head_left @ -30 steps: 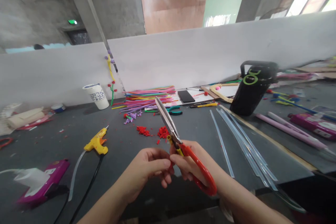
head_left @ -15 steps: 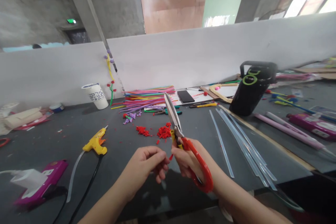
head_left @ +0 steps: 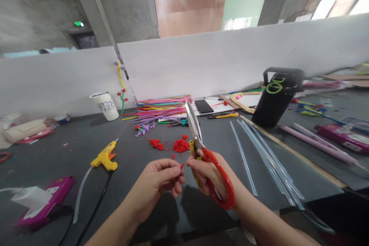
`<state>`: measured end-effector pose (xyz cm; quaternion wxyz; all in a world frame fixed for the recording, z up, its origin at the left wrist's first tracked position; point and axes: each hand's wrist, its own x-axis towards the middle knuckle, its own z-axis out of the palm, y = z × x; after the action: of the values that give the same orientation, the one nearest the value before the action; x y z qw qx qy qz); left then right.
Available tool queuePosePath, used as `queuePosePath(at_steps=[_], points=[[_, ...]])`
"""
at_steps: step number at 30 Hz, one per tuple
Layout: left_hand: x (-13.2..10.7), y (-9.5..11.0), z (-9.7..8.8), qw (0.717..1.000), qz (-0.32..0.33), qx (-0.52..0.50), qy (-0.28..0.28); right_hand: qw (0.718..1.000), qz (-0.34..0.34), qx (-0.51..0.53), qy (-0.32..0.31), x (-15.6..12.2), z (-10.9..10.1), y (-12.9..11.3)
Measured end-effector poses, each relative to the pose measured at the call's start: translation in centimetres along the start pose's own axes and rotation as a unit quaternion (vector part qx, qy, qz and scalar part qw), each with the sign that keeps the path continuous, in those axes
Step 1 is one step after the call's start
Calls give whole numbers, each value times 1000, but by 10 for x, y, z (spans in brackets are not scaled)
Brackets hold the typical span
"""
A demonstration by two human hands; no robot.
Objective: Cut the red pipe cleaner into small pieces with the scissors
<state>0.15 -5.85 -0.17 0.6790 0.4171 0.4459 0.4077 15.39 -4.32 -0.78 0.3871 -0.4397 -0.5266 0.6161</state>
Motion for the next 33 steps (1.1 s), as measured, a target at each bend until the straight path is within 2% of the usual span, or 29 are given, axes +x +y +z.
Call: queuePosePath(at_steps=[8,10,12,13,14,15,19,22,25,28,33], points=[[-3,0,3,999,-16,-27,-10,999,-11,-36,-19,2,-1,2],[-1,1,0,1000,-13,1,-4,999,-19,-42,-20,2,-1,3],[3,5,-11,995,20,96,24,998,-33,-47,-13,3,-3,2],[6,7,-20,983,54,170,49,998,-40,-53,-4,3,-4,2],[10,10,-30,951,97,279,90,997,-43,-65,10,4,-5,2],[15,13,-41,897,125,403,133,995,-44,-81,26,5,-6,2],[35,20,-76,825,118,516,200,989,-37,-130,58,13,-11,6],[52,20,-86,773,100,590,211,987,-40,-144,64,20,-16,13],[69,21,-87,733,72,645,205,984,-45,-155,72,25,-19,20],[82,22,-88,705,49,679,200,983,-52,-161,74,26,-22,22],[91,26,-90,684,31,702,193,983,-51,-159,74,23,-24,19]])
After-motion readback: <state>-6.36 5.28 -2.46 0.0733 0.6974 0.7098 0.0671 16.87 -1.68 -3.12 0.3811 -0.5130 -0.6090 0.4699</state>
